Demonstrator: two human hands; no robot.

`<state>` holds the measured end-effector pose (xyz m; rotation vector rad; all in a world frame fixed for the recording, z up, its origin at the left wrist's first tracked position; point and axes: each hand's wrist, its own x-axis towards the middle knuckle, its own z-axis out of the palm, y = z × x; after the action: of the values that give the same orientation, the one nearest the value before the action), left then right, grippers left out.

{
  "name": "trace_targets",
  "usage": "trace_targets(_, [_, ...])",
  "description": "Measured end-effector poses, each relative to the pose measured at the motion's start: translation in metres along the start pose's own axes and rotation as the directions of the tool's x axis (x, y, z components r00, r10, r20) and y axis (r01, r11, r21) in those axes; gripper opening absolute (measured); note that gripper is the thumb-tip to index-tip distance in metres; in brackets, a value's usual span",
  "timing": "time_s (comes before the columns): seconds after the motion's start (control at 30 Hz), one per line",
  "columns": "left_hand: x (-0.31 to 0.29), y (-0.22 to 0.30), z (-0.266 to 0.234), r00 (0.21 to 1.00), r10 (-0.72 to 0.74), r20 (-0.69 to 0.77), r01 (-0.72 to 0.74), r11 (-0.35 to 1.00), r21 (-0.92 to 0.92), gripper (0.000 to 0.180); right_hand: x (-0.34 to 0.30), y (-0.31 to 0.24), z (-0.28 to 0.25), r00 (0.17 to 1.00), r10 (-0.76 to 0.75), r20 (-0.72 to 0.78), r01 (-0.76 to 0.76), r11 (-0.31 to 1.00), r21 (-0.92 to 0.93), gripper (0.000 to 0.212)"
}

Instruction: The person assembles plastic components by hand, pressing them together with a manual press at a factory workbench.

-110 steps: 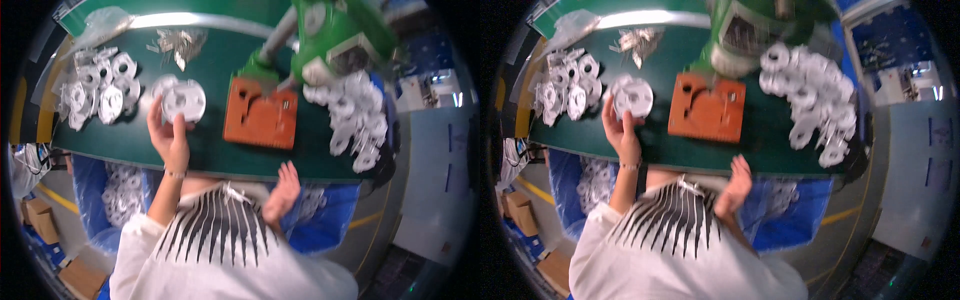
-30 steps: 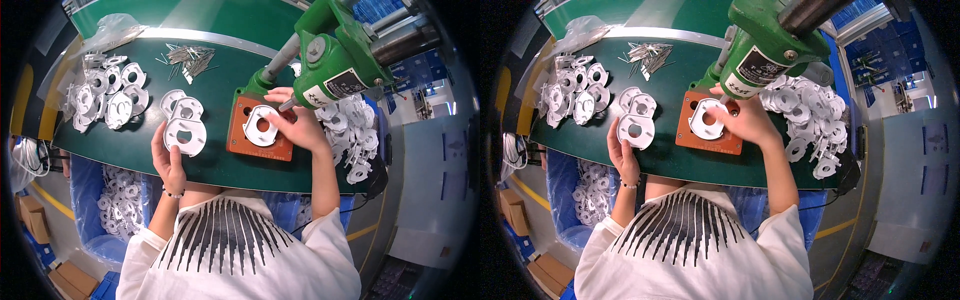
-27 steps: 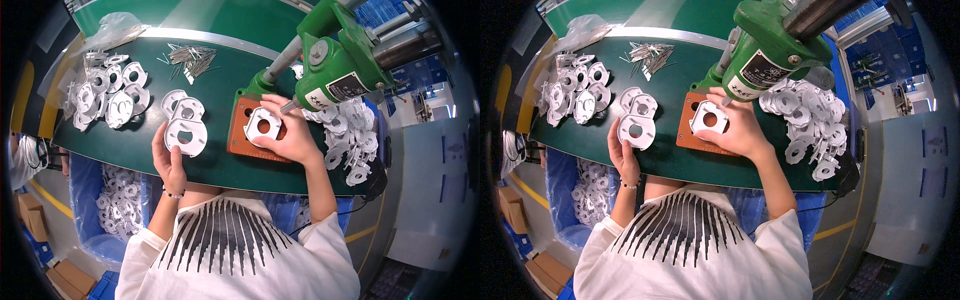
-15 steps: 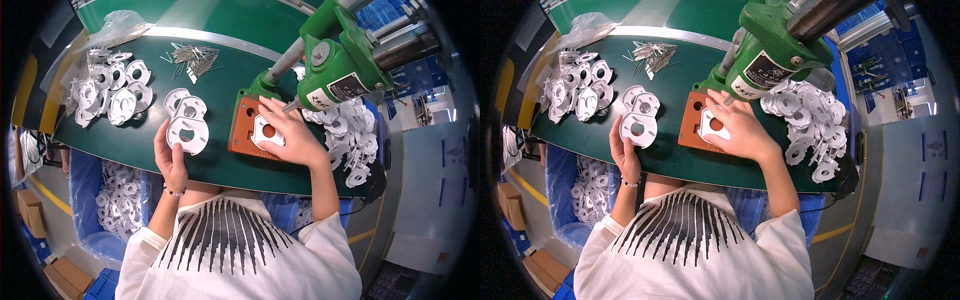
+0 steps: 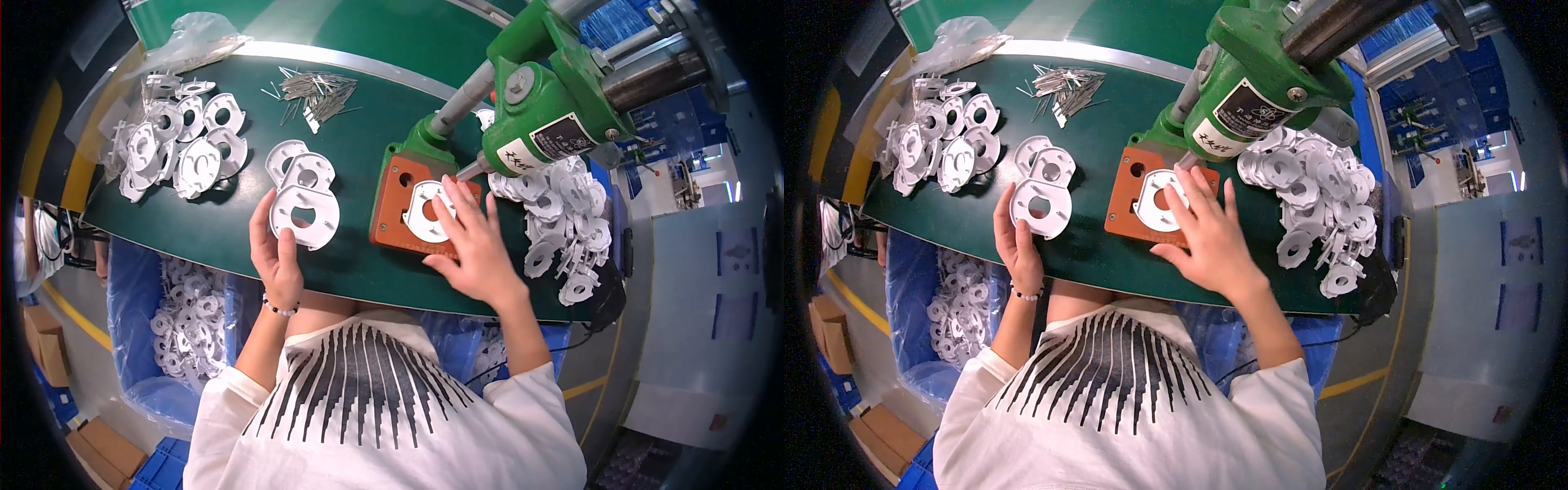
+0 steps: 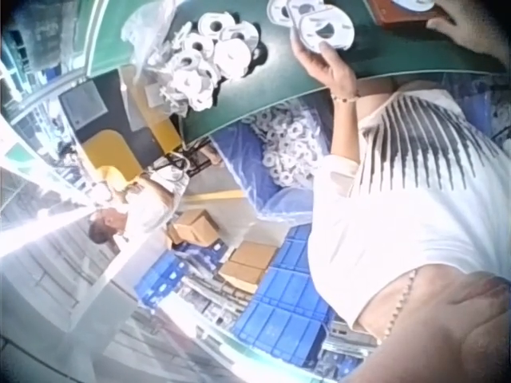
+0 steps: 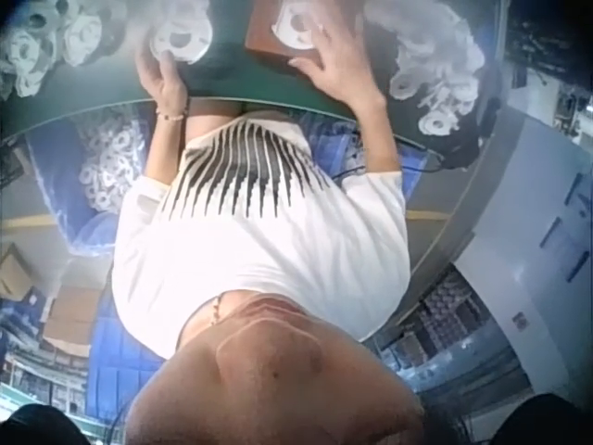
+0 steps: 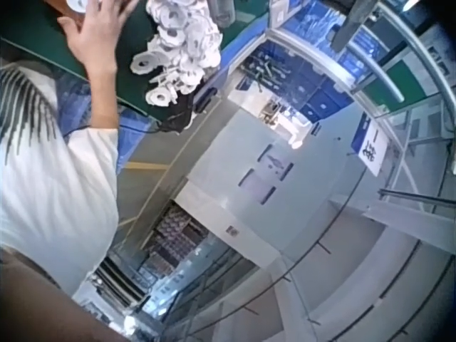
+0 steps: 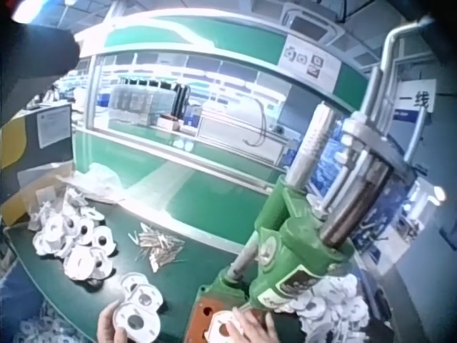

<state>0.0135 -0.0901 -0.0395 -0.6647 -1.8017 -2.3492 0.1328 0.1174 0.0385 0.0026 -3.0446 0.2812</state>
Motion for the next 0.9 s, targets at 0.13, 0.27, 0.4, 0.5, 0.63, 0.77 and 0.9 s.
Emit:
trace_targets(0.13, [-0.002,-0.001,0.001,1.000,-0.014,0.011,0.015,0.998,-0.061,0.041,-0.004,-0.002,0.003,0.999,0.051,-0.002,-0.052,0.997,-0.051,0.063])
trace_targets(0.27, [-0.002,-0.001,0.001,1.000,-0.009,-0.011,0.009,1.000,-0.021,0.040,-0.004,0.013,-0.003,0.999,-0.042,-0.023,0.044,0.993,0.107,0.058])
trace_targets(0.4, [-0.005,0.010,-0.001,0.997,-0.071,0.016,0.073,0.992,-0.099,0.040,-0.016,0.071,-0.024,0.832,0.426,-0.355,-0.185,0.817,0.547,0.032])
trace_targets(0.5, [-0.008,0.036,0.011,0.945,0.102,0.311,-0.085,0.994,-0.069,0.041,0.019,0.161,-0.047,0.711,0.683,-0.170,0.100,0.141,0.985,0.027])
trace_targets(0.63, [0.000,0.052,0.055,0.662,0.337,0.669,-0.402,0.913,-0.063,0.040,0.088,0.136,-0.084,0.837,-0.251,-0.486,0.218,0.968,-0.125,0.027])
trace_targets(0.77, [0.000,0.046,0.074,0.614,0.369,0.698,-0.525,0.851,0.013,0.032,0.148,0.133,-0.146,0.772,0.086,-0.630,0.248,0.872,0.423,0.028])
trace_targets(0.9, [-0.005,0.028,0.086,0.544,0.380,0.748,-0.566,0.824,-0.008,0.031,0.122,0.216,-0.293,0.666,0.493,-0.559,0.286,0.524,0.803,0.030])
